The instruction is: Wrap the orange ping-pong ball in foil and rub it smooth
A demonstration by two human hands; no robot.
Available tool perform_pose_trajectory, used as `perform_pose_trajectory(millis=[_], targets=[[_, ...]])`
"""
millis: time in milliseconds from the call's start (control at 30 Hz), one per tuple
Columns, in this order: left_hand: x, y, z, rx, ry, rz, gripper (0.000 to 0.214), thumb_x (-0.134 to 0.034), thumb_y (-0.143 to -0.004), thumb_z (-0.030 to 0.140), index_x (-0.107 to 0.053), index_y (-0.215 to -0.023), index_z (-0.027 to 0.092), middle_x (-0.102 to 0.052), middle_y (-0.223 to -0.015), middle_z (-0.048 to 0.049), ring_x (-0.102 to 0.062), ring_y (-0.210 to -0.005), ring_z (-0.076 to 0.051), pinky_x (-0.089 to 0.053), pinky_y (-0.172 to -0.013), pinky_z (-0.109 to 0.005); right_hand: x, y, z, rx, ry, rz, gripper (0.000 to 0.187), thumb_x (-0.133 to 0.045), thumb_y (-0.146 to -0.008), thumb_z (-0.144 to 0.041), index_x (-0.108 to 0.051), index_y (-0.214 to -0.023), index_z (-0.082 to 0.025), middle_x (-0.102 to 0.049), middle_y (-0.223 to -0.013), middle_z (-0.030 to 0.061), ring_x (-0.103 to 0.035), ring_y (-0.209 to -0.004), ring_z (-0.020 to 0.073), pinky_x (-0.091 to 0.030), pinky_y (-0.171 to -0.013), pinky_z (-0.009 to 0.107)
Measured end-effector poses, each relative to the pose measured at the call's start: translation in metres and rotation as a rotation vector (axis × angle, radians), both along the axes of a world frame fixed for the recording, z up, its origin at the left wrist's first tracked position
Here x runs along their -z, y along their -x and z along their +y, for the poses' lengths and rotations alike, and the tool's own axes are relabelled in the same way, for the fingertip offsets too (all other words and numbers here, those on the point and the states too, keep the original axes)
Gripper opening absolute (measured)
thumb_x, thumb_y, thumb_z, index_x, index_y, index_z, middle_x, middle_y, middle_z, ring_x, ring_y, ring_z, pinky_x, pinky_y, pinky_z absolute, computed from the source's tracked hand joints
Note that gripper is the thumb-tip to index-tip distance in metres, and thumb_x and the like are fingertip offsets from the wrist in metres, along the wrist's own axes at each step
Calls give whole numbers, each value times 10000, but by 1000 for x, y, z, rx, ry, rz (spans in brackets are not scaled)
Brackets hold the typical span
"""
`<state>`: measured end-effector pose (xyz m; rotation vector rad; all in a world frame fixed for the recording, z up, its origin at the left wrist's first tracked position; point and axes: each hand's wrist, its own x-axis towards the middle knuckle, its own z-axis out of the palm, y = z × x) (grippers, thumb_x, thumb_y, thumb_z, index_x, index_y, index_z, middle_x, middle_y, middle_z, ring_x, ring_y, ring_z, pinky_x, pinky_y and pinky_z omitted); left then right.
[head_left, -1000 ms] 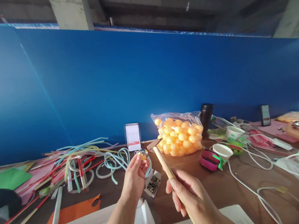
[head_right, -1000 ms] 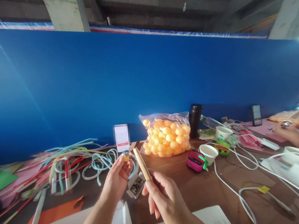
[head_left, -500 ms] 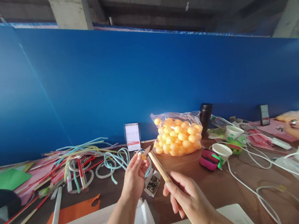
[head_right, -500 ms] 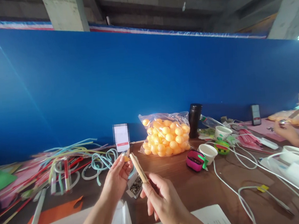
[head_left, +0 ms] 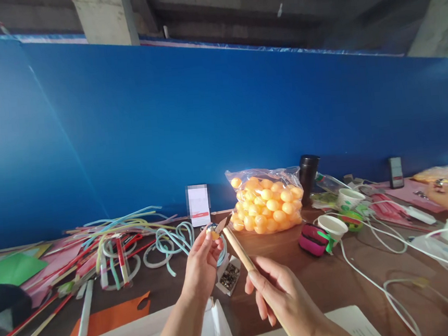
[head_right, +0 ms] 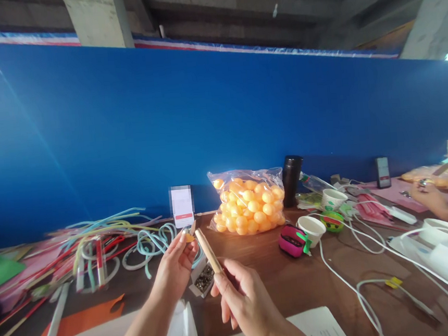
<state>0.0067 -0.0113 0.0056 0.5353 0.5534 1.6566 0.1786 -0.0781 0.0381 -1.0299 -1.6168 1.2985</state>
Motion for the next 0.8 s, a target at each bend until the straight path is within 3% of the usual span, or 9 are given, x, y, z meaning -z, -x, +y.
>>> perform_pose_trajectory(millis=[333,567,800], targets=[[1,1,1,14,0,-6,168,-737,-746,259,-686,-859,144,-654,-805,-23,-613,-704,-98,-529,-703,-215,-2,-2,-3,-4,-23,59,387,-484,-942,-522,-561,-820,-163,-530,-534,-43,-439,-381,65,-338,-382,177],[2,1,1,28,-9,-16,146,-714,-771,248,-677,-849,130,-639,-819,-32,-604,-715,-102,-528,-698,-213,3,1,-2,-24,-55,-26,357,-472,-959,-484,-575,-851,-160,-613,-737,2,-458,-385,35,-337,-357,150],[2,0,0,10,-11,-4,164,-732,-754,260,-674,-851,140,-632,-802,-27,-600,-709,-105,-527,-712,-227,3,-1,-1,2,-58,-36,348,-462,-963,-477,-577,-860,-166,-576,-626,-29,-452,-378,48,-322,-361,155]])
